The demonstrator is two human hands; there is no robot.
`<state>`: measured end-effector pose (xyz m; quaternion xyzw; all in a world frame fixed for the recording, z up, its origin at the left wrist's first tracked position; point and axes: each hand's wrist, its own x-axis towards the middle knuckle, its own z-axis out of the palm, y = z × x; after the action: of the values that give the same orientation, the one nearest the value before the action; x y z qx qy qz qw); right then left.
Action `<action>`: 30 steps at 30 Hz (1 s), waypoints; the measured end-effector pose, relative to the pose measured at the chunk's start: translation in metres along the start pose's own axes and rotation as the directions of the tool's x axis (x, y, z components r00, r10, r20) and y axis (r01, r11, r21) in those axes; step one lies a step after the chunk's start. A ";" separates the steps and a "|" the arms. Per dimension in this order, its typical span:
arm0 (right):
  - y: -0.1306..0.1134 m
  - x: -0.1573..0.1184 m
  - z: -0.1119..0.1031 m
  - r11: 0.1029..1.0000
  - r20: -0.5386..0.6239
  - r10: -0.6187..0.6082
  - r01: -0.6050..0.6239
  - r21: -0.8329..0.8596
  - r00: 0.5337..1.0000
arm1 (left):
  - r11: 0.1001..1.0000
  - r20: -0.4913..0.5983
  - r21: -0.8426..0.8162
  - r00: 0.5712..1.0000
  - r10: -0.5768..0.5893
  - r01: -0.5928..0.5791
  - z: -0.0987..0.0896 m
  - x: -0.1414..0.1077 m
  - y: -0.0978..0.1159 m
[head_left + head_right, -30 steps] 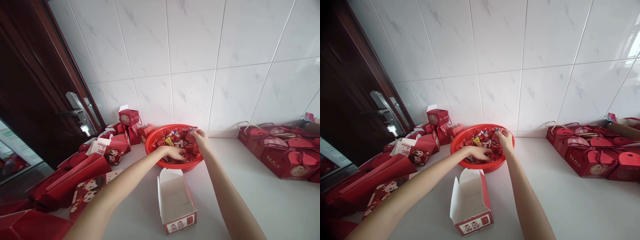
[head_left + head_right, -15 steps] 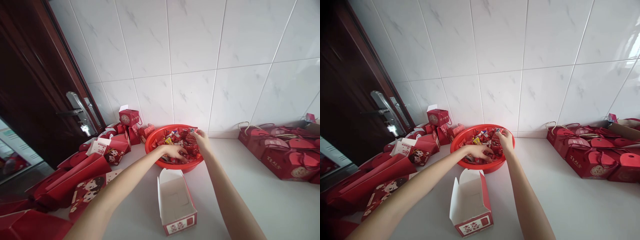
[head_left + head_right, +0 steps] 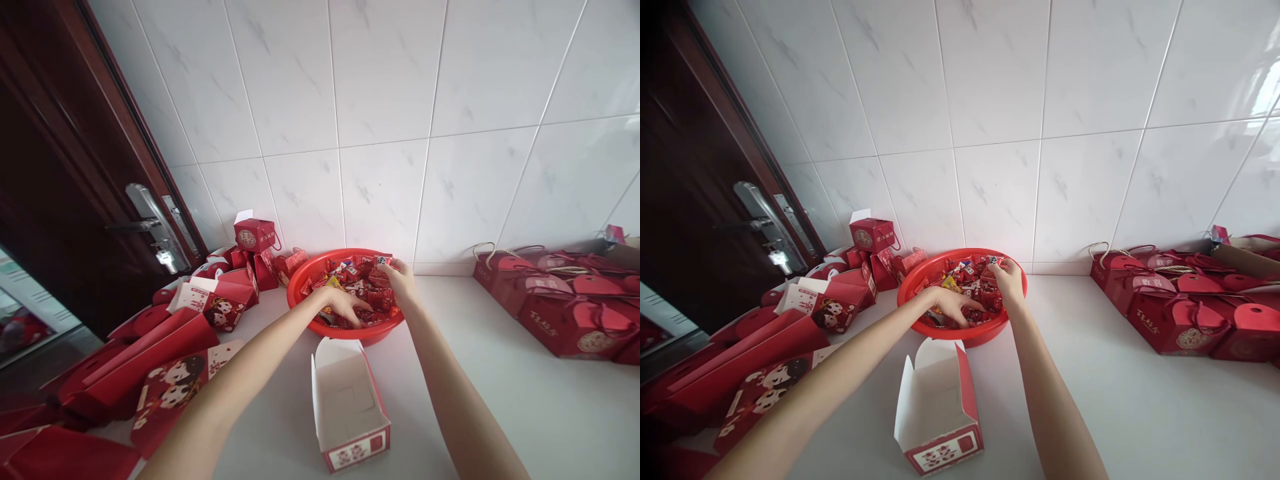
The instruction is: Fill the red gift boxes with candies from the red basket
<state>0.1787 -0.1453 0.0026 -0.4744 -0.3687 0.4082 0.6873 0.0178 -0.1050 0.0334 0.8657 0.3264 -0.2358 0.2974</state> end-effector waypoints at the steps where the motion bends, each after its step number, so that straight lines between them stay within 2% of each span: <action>1: 0.000 0.000 0.000 1.000 0.002 0.003 -0.003 0.000 1.000 | 1.000 0.011 0.016 1.000 -0.010 0.010 -0.001 -0.001 0.000; 8: -0.005 -0.003 0.001 1.000 0.002 0.018 -0.018 -0.007 1.000 | 0.999 0.042 0.030 0.999 -0.017 0.015 -0.001 -0.005 0.004; 13: -0.005 -0.002 0.001 1.000 0.005 0.022 -0.022 -0.016 1.000 | 1.000 -0.016 0.017 1.000 -0.007 0.007 0.000 -0.007 0.001; 17: -0.004 -0.002 0.001 1.000 0.005 0.026 -0.026 -0.017 1.000 | 1.000 -0.026 0.009 1.000 -0.002 0.002 0.001 -0.007 0.001; 21: -0.004 -0.002 0.001 1.000 0.006 0.020 -0.020 -0.016 1.000 | 0.999 -0.019 -0.010 0.999 -0.045 0.045 0.003 -0.006 0.005; 26: -0.004 -0.002 0.001 1.000 0.007 0.017 -0.017 -0.013 1.000 | 1.000 -0.042 0.011 0.999 -0.028 0.029 0.002 -0.005 0.005; 30: -0.005 -0.002 0.001 1.000 0.012 0.021 -0.021 -0.007 1.000 | 0.999 -0.017 -0.007 0.999 -0.038 0.038 0.000 -0.004 0.003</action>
<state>0.1781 -0.1479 0.0071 -0.4780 -0.3693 0.4168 0.6793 0.0172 -0.1081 0.0368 0.8603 0.3461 -0.2331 0.2929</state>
